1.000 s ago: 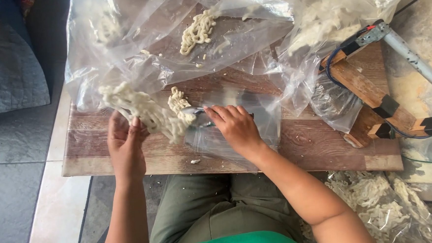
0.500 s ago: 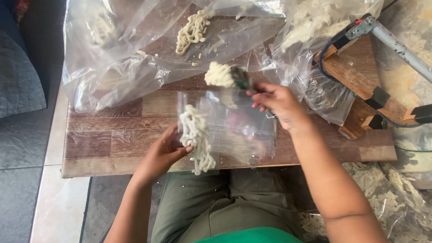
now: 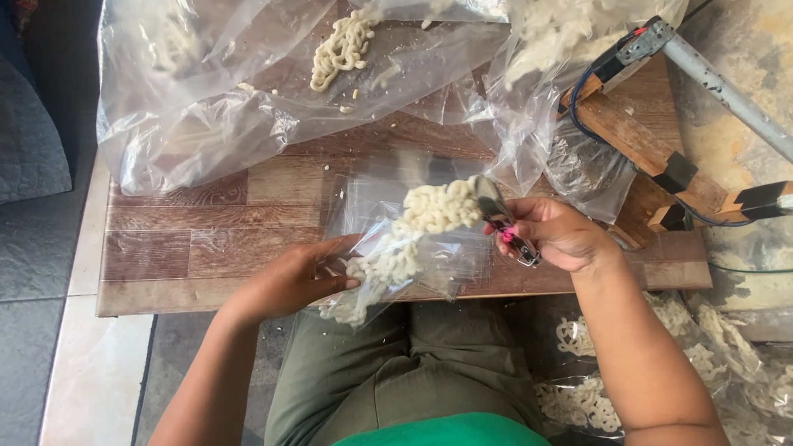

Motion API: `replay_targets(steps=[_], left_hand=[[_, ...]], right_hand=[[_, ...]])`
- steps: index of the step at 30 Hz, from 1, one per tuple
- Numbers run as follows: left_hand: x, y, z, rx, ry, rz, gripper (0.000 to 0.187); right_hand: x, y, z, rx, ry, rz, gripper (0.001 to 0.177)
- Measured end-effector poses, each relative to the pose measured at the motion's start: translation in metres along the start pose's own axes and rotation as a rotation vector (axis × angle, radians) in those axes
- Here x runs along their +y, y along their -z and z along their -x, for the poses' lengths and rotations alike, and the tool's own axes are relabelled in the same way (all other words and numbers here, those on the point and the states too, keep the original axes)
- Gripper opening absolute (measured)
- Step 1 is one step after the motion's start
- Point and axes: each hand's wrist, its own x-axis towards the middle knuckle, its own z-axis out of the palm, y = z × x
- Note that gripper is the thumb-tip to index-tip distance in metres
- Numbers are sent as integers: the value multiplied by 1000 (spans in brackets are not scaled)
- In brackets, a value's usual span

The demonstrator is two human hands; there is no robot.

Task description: Manually picking up snack pieces and placing them into small plastic bags for packaging.

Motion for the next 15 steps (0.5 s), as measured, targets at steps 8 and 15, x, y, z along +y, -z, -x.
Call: replay_targets(steps=[8, 15], left_hand=[[5, -5, -12, -5, -4, 113, 68], [12, -11, -35, -17, 23, -106, 59]], right_hand=[[-1, 6, 14, -24, 43, -24, 33], [19, 20, 6, -56, -18, -56, 33]])
